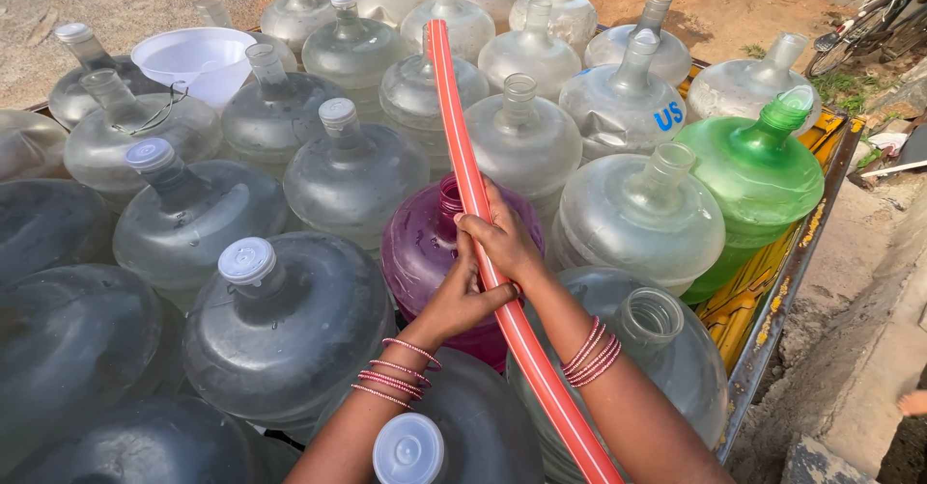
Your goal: The person fills a purple water jug by inserting a red hose into its opening, then briefly moves the hose to a clear jug before returning it to the purple one.
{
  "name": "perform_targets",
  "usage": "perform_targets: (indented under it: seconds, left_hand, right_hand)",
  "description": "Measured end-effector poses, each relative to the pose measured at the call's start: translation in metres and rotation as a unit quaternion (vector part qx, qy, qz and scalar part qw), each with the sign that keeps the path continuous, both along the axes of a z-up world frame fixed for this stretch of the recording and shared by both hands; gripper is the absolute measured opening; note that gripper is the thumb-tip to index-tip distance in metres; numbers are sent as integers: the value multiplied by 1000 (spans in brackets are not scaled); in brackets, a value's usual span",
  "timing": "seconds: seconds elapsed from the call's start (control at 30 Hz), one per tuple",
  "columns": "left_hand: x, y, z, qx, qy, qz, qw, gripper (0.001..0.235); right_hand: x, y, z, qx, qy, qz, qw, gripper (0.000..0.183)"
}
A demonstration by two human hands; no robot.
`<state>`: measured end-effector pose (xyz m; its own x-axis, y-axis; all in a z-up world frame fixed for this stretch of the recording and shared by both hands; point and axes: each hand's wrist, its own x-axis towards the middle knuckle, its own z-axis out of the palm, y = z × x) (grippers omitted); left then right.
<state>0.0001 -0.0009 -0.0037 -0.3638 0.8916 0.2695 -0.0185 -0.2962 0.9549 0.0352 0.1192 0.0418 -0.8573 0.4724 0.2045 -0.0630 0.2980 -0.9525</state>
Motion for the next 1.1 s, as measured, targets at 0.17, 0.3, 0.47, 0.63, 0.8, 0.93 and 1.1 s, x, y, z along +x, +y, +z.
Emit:
perform_targets:
  seconds: [0.17, 0.3, 0.47, 0.63, 0.8, 0.93, 1.1]
  left_hand:
    - [0, -1, 0, -11, 20, 12, 1000, 116]
    - [2, 0, 2, -3, 28, 19, 999, 117]
    - [2, 0, 6, -20, 19, 10, 1000, 116]
    - [1, 2, 0, -4, 39, 26, 999, 118]
    - [1, 2, -3, -2, 44, 36, 998, 123]
    - [2, 1, 0, 14, 23, 23, 999, 121]
    - [2, 2, -1, 2, 12, 6, 1000, 120]
  right_hand:
    - [1, 0, -3, -31, 23, 21, 999, 73]
    - [0, 3, -3, -22, 26, 28, 999, 73]
    - [0, 4, -3, -22, 12, 22, 999, 76]
    - [-3, 9, -11, -12, 15, 13, 1000, 86]
    - [-6, 15, -22, -24, 24, 24, 999, 87]
    - [-5, 17, -22, 27, 41, 26, 998, 85]
    - [-1, 15, -18, 125, -20, -37, 991, 86]
